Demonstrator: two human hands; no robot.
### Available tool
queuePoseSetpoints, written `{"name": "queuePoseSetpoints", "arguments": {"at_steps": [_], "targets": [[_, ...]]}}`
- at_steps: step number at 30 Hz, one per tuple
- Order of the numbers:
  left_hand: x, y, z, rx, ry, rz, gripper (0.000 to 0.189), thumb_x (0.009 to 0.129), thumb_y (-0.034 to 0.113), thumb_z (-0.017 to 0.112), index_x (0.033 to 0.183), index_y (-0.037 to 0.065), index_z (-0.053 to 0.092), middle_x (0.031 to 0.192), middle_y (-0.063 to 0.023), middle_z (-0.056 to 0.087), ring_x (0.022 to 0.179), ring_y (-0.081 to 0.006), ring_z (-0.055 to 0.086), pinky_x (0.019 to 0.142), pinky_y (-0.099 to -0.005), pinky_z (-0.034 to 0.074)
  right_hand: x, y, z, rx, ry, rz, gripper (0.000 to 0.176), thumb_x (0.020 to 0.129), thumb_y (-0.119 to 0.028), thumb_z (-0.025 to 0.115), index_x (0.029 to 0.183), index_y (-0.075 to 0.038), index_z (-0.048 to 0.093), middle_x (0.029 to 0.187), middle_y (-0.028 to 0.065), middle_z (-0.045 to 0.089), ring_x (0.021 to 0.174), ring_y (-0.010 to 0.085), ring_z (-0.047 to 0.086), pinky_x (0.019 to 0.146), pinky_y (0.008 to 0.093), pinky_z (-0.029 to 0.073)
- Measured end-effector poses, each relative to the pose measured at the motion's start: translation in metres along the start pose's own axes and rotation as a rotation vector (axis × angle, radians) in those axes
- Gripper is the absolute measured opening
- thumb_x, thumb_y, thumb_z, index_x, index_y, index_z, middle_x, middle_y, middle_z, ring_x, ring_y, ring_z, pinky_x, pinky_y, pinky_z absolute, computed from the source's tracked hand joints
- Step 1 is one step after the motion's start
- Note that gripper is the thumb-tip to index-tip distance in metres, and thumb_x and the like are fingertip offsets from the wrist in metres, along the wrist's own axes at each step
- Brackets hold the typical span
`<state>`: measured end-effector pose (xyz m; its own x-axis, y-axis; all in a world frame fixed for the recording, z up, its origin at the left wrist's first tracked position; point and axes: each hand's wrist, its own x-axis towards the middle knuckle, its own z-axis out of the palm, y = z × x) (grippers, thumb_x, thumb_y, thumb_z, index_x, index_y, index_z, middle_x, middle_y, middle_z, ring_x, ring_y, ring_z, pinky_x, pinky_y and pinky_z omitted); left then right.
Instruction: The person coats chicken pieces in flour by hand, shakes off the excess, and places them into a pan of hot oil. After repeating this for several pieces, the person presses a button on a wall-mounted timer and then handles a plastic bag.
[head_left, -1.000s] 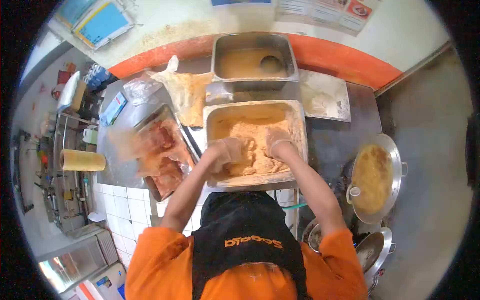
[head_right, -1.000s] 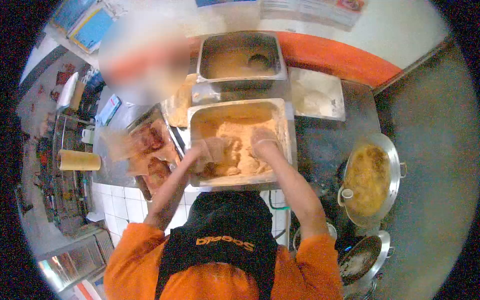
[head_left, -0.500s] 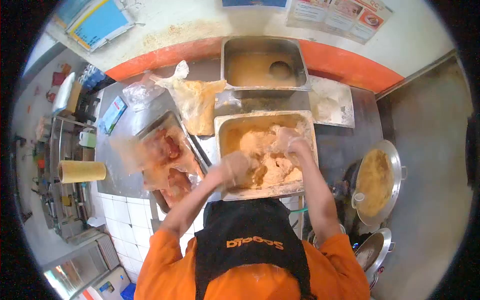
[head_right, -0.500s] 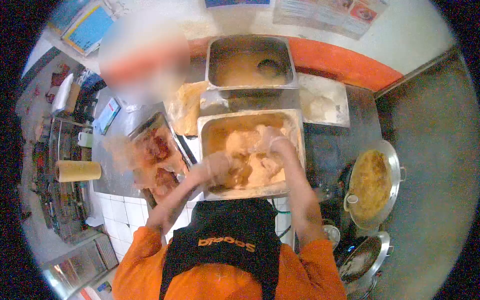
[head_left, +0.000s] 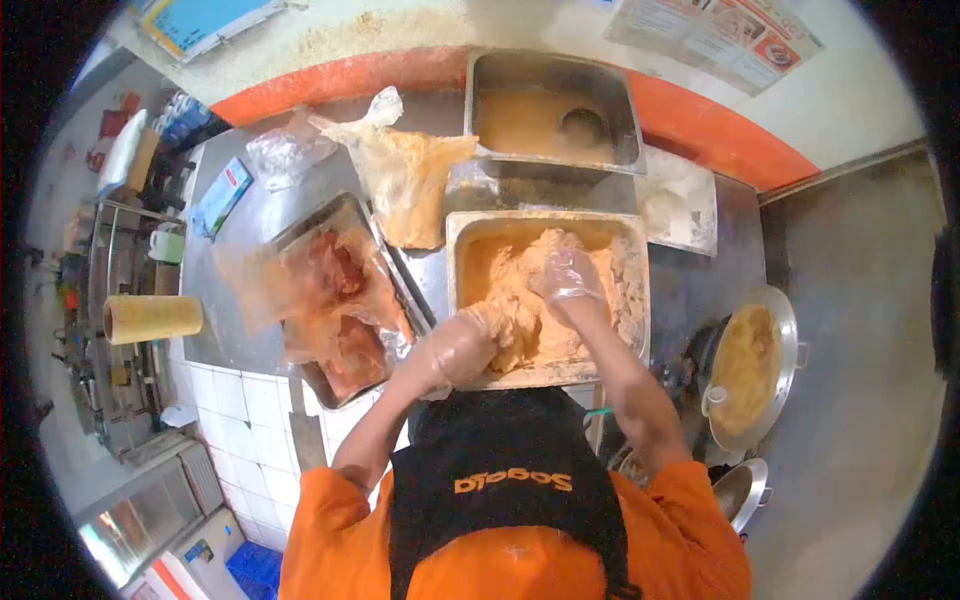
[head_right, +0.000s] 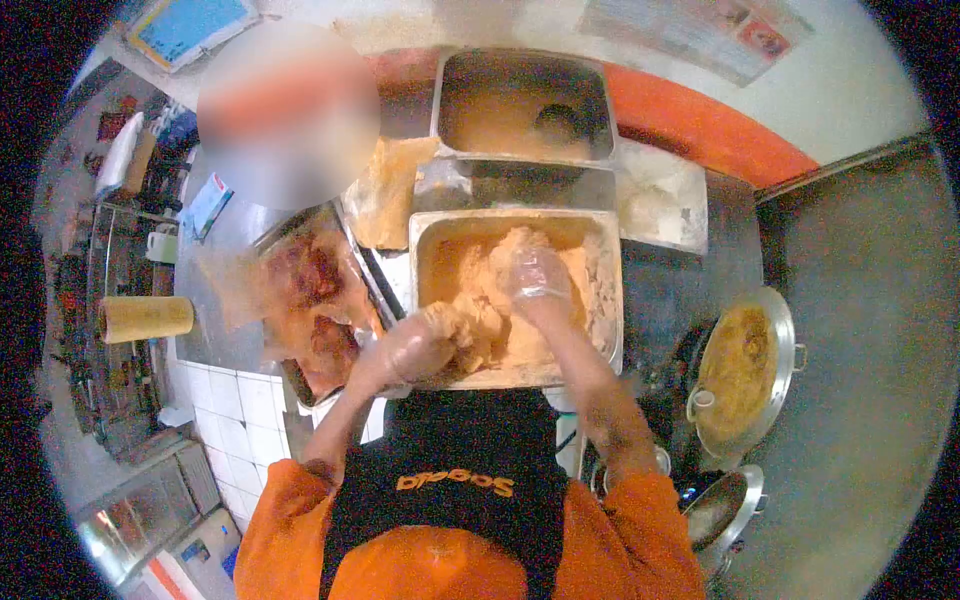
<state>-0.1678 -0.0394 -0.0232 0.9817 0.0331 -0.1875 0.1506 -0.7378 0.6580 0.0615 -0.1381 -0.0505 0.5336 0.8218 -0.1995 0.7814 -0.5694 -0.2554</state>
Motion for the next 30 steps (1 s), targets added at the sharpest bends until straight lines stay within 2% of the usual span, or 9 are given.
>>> {"name": "queuePoseSetpoints", "arguments": {"at_steps": [1, 3, 4, 6, 9, 13, 19, 27, 30], "targets": [[-0.007, 0.015, -0.022, -0.08, 0.137, -0.01, 0.016, 0.09, 0.016, 0.066, 0.103, 0.008, 0.064, 0.092, -0.0197, 0.067, 0.092, -0.0403, 0.068, 0.08, -0.0474, 0.056, -0.002, 0.016, 0.038, 0.005, -0.005, 0.005, 0.027, 0.089, -0.024, 0.064, 0.103, -0.004, 0.074, 0.108, 0.0216, 0.074, 0.104, 0.0393, 0.071, 0.09, 0.0484, 0.057], [-0.01, 0.019, -0.036, -0.158, 0.278, -0.016, 0.012, 0.09, 0.011, 0.066, 0.1, 0.006, 0.062, 0.092, -0.018, 0.067, 0.091, -0.0364, 0.068, 0.081, -0.0444, 0.055, 0.009, 0.061, 0.139, 0.041, 0.874, -0.052, 0.04, 0.085, -0.031, 0.069, 0.103, 0.004, 0.072, 0.111, 0.0283, 0.07, 0.105, 0.0389, 0.068, 0.09, 0.0453, 0.056], [-0.011, 0.014, -0.036, -0.269, 0.324, -0.062, 0.01, 0.09, 0.007, 0.066, 0.098, 0.006, 0.061, 0.091, -0.0145, 0.065, 0.09, -0.0304, 0.067, 0.08, -0.0404, 0.054, 0.01, 0.063, 0.106, 0.04, 0.876, -0.053, 0.04, 0.085, -0.031, 0.069, 0.103, 0.004, 0.072, 0.111, 0.0283, 0.07, 0.105, 0.0389, 0.068, 0.09, 0.0453, 0.056], [-0.013, -0.001, -0.028, -0.439, 0.437, -0.09, 0.011, 0.091, -0.002, 0.064, 0.093, 0.006, 0.057, 0.09, -0.0039, 0.062, 0.087, -0.0149, 0.061, 0.078, -0.0305, 0.052, 0.01, 0.057, 0.004, -0.001, -0.453, 0.023, 0.043, 0.082, -0.029, 0.072, 0.099, 0.01, 0.07, 0.109, 0.0309, 0.069, 0.107, 0.0375, 0.069, 0.089, 0.0451, 0.055], [-0.016, -0.004, -0.029, -0.475, 0.48, -0.156, 0.008, 0.093, 0.0, 0.064, 0.095, 0.006, 0.058, 0.091, -0.0009, 0.062, 0.089, -0.0118, 0.06, 0.079, -0.0293, 0.052, 0.029, 0.099, 0.11, -0.045, -0.359, 0.047, 0.041, 0.078, -0.027, 0.075, 0.095, 0.01, 0.069, 0.104, 0.0311, 0.069, 0.106, 0.036, 0.07, 0.086, 0.0446, 0.055], [-0.018, -0.006, -0.022, -0.505, 0.53, -0.26, 0.01, 0.092, 0.0, 0.065, 0.098, 0.006, 0.059, 0.094, 0.0004, 0.063, 0.091, -0.0098, 0.06, 0.081, -0.0286, 0.053, 0.039, 0.105, 0.047, -0.022, -0.466, -0.014, 0.053, 0.077, -0.028, 0.079, 0.112, 0.01, 0.067, 0.118, 0.03, 0.067, 0.111, 0.0362, 0.069, 0.09, 0.0429, 0.056], [-0.013, -0.008, -0.024, -0.83, 0.525, -0.354, 0.013, 0.093, -0.001, 0.065, 0.102, 0.006, 0.06, 0.099, 0.0009, 0.065, 0.094, -0.0088, 0.06, 0.083, -0.0285, 0.053, 0.014, -0.015, 0.062, 0.157, 0.018, -0.019, 0.024, 0.093, -0.017, 0.058, 0.093, 0.001, 0.073, 0.106, 0.0262, 0.071, 0.102, 0.04, 0.069, 0.089, 0.0458, 0.056], [-0.009, 0.005, -0.047, -0.675, 0.569, -0.247, 0.02, 0.095, 0.004, 0.067, 0.115, 0.003, 0.065, 0.104, -0.0013, 0.069, 0.096, -0.0092, 0.061, 0.085, -0.0284, 0.053, -0.002, 0.0, 0.004, 0.124, -0.179, 0.107, 0.028, 0.092, -0.008, 0.056, 0.117, 0.0, 0.066, 0.116, 0.0251, 0.07, 0.112, 0.0437, 0.066, 0.098, 0.0487, 0.053], [0.002, -0.006, -0.037, -0.853, 0.571, -0.148, 0.02, 0.095, 0.005, 0.068, 0.115, 0.002, 0.065, 0.105, -0.0018, 0.069, 0.098, -0.0093, 0.061, 0.086, -0.0288, 0.053, -0.004, 0.056, 0.078, -0.537, 0.581, -0.309, 0.03, 0.09, -0.003, 0.058, 0.119, -0.002, 0.065, 0.127, 0.0218, 0.067, 0.125, 0.0381, 0.061, 0.104, 0.048, 0.051]]}}
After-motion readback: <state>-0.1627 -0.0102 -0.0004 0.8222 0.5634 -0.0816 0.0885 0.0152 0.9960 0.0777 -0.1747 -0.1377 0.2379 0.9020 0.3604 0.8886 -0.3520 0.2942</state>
